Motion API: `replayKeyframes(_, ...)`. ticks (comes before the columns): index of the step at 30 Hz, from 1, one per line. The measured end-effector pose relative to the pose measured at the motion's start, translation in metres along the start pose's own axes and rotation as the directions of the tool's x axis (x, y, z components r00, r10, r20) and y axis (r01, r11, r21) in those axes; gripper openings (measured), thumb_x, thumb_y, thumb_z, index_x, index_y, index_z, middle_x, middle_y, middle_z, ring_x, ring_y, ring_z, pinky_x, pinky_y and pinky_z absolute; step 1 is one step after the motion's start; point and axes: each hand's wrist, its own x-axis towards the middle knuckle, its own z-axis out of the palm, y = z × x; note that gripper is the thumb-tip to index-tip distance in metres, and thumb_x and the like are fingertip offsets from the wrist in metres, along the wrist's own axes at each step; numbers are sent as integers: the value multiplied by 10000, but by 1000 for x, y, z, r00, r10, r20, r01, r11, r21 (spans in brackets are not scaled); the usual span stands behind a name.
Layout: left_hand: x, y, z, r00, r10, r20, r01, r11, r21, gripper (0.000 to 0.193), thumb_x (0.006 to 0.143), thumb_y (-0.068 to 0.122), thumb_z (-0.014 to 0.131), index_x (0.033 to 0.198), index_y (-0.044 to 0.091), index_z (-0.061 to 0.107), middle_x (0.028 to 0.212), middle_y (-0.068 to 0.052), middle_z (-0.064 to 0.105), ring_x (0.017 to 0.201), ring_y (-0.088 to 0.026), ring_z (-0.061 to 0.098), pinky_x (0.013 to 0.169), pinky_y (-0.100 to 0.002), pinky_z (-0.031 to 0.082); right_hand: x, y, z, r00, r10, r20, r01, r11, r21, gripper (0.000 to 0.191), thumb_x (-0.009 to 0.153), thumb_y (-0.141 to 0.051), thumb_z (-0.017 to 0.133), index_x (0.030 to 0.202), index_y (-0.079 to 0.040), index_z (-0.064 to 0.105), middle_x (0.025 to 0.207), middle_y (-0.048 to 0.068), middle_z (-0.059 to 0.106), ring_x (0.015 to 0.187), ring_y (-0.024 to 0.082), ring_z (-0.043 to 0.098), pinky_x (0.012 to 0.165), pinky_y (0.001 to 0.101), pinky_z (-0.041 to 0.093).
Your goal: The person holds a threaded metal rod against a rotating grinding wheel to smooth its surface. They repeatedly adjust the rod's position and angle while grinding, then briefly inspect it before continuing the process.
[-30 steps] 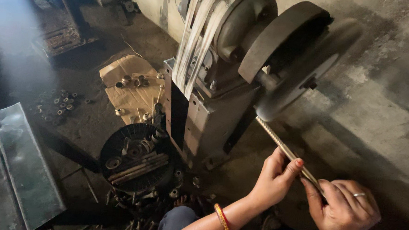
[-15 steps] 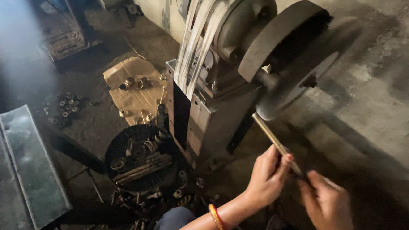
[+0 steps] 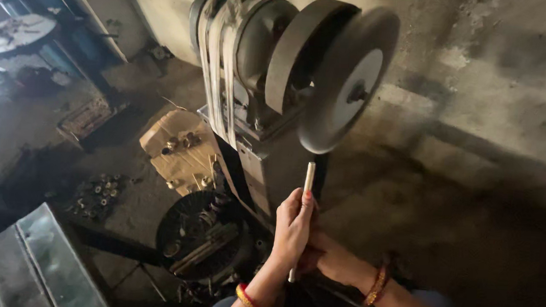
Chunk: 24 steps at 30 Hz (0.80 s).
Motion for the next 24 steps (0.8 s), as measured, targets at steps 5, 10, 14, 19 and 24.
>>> replayKeyframes(5,15,12,5,997,11,-70,8,965,261,363,1072,267,519,820,5,532,558,-87,451,488,-192,402,474,-382,332,14,-10,-5,999,-39,17,41,990,-131,457,874,38,600,1327,18,548,1128,117,679,1000,197,637,852,341,569)
replayKeyframes(10,27,22,13,984,135,-115,-59,860,507,333,1055,254,516,828,11,532,579,-200,509,502,-375,486,489,-462,347,28,-16,-6,974,-224,41,227,950,-214,496,887,6,635,1361,23,492,1288,89,639,1190,168,589,1005,331,506)
replayKeyframes(14,32,26,13,979,141,-145,-32,815,578,341,1050,260,515,811,18,540,602,-214,555,578,-432,557,515,-507,377,34,-14,-5,974,-217,64,224,966,-128,463,898,-2,585,1354,36,520,1254,109,659,1144,160,606,984,332,525)
replayKeyframes(19,36,23,14,980,147,-137,-34,792,610,340,1047,255,510,805,17,528,615,-222,562,593,-450,559,521,-521,384,40,-7,-11,982,-187,22,187,950,-250,391,899,2,569,1288,38,567,1166,123,689,1047,162,620,912,335,547)
replayKeyframes(24,39,22,17,980,139,-145,-22,792,610,358,1053,250,501,786,13,526,610,-227,561,587,-453,555,521,-521,379,43,-3,-13,980,-198,24,199,964,-173,387,867,35,560,1252,61,595,1151,138,704,1053,161,624,910,338,547)
